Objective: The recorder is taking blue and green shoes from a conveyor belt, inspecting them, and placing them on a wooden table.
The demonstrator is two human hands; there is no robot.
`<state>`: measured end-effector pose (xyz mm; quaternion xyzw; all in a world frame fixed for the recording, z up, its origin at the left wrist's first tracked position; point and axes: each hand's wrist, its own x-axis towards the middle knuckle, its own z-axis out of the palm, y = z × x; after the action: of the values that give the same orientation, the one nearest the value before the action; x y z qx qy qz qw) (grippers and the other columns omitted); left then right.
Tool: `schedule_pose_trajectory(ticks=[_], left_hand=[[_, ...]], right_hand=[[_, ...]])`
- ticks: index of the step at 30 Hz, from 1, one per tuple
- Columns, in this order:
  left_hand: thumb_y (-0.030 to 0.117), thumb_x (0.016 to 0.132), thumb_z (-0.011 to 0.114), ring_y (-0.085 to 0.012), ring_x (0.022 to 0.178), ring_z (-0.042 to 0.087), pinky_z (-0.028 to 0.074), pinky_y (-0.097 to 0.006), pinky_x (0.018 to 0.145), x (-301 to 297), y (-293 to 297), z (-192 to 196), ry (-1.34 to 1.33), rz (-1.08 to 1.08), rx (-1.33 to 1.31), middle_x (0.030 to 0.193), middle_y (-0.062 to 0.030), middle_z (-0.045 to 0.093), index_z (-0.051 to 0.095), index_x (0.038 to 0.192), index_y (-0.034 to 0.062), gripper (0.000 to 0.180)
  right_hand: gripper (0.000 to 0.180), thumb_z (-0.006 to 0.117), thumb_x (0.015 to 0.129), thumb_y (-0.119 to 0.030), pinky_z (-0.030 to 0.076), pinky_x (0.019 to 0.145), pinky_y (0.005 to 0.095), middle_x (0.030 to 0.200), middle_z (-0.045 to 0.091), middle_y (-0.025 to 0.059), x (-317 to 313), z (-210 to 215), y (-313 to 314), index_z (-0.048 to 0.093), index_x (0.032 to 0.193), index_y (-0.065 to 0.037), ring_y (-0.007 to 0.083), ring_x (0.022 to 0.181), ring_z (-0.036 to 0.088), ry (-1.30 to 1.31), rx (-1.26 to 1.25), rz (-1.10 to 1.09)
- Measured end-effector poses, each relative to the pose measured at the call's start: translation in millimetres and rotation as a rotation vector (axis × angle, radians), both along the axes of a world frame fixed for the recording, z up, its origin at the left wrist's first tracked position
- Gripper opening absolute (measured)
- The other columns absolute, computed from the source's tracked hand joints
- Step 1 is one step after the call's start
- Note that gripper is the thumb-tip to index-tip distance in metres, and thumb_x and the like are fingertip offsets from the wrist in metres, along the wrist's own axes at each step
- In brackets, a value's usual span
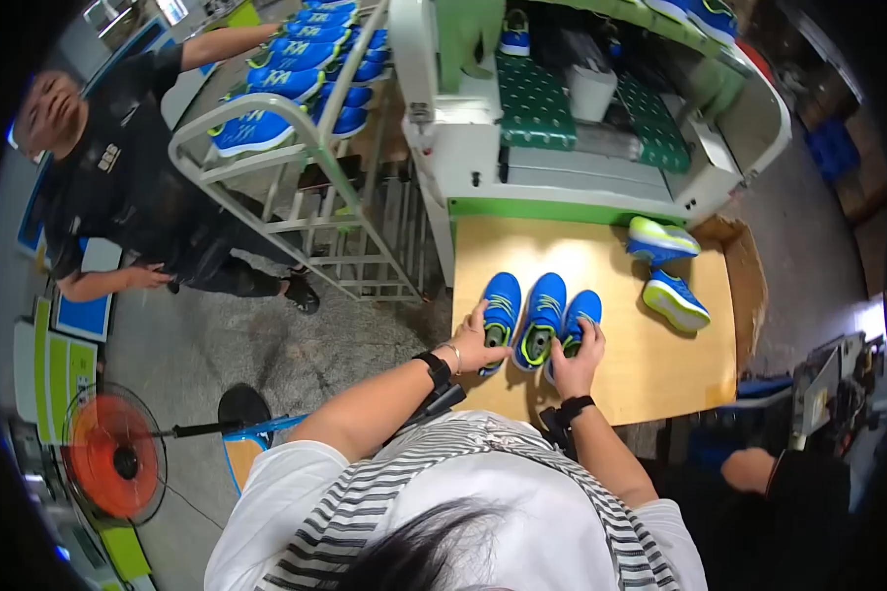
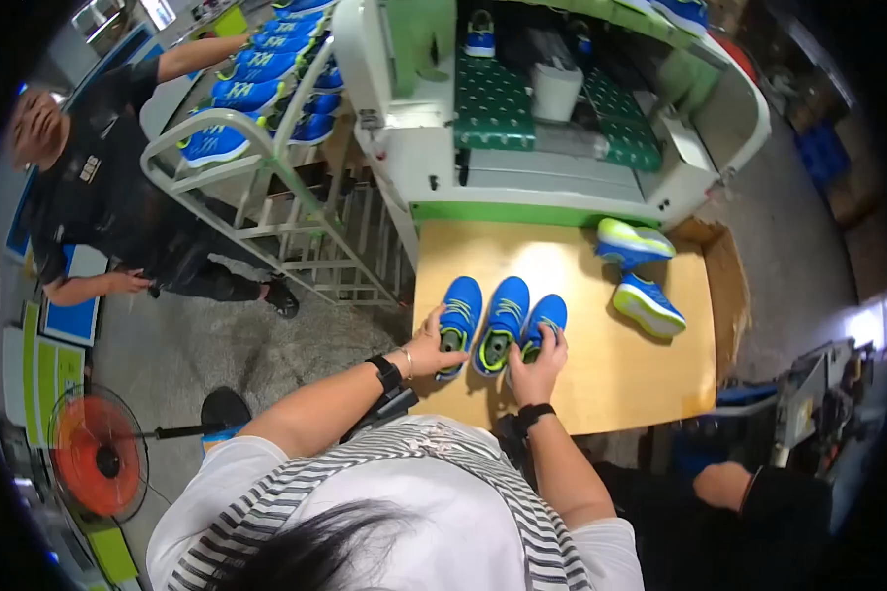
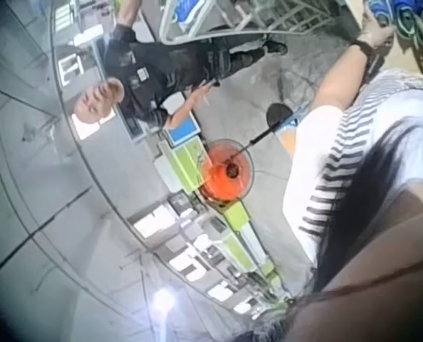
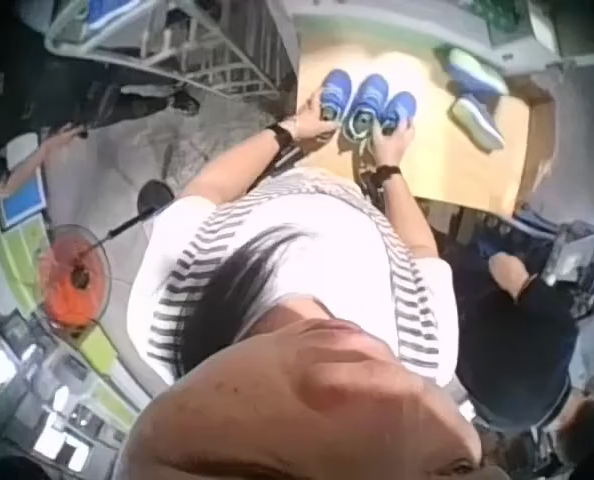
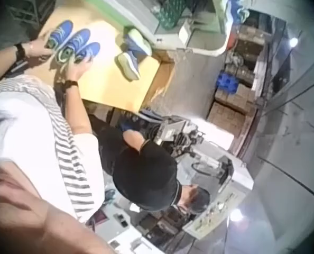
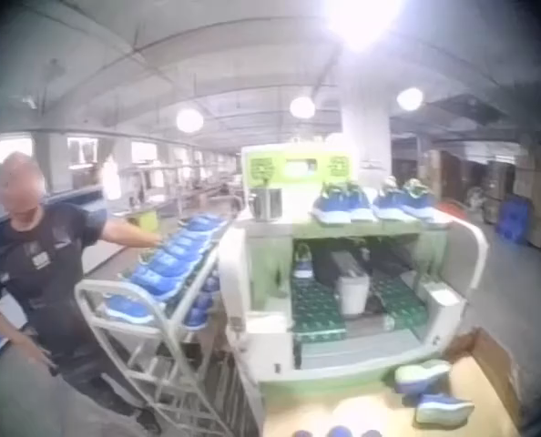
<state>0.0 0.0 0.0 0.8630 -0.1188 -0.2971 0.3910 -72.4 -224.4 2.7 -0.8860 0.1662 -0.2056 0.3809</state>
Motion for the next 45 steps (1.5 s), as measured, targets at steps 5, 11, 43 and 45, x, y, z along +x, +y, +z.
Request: schedule_pose_trajectory(ticks=[5, 11, 43, 45], left_hand=[[0.050, 0.076, 0.073, -0.0460, 0.139, 0.023, 0.024, -0.046, 0.114, -3, -35, 6, -0.028, 0.003, -0.036, 0.149, -0.0333, 0.018, -0.005, 0.150, 0.0045, 0.117], [0.049, 0.082, 0.069, -0.0445, 0.138, 0.027, 0.026, -0.043, 0.113, -12, -16, 11, -0.009, 0.139, -0.116, 0.147, -0.0327, 0.021, 0.000, 0.149, -0.0005, 0.108], [0.024, 0.089, 0.061, -0.0190, 0.112, 0.057, 0.045, -0.039, 0.100, 69, -74, 190, 0.982, 0.161, -1.217, 0.127, -0.0075, 0.054, 0.035, 0.145, 0.0076, 0.064], [0.018, 0.087, 0.062, -0.0185, 0.109, 0.058, 0.046, -0.039, 0.098, 91, -94, 203, 0.629, 0.122, -1.281, 0.125, -0.0075, 0.055, 0.029, 0.146, 0.0068, 0.069]], right_hand=[[0.051, 0.075, 0.073, -0.016, 0.032, 0.105, 0.0494, 0.131, 0.041, 0.0263, 3, 20, -27, 0.054, 0.120, -0.010, 0.0435, 0.127, 0.035, 0.028, -0.032, 0.061], [0.044, 0.073, 0.077, -0.018, 0.034, 0.104, 0.0493, 0.134, 0.043, 0.0260, 18, 34, -30, 0.057, 0.117, -0.008, 0.0442, 0.127, 0.037, 0.141, 0.079, 0.205], [0.084, 0.071, 0.079, -0.008, 0.023, 0.115, 0.0433, 0.147, 0.030, 0.0244, 24, 73, -47, 0.023, 0.148, 0.000, 0.0377, 0.138, 0.029, -0.061, 0.088, 0.082], [0.082, 0.069, 0.083, -0.010, 0.021, 0.115, 0.0425, 0.152, 0.022, 0.0240, 0, 21, -45, 0.022, 0.148, 0.001, 0.0385, 0.141, 0.022, 0.116, 0.433, 0.188]])
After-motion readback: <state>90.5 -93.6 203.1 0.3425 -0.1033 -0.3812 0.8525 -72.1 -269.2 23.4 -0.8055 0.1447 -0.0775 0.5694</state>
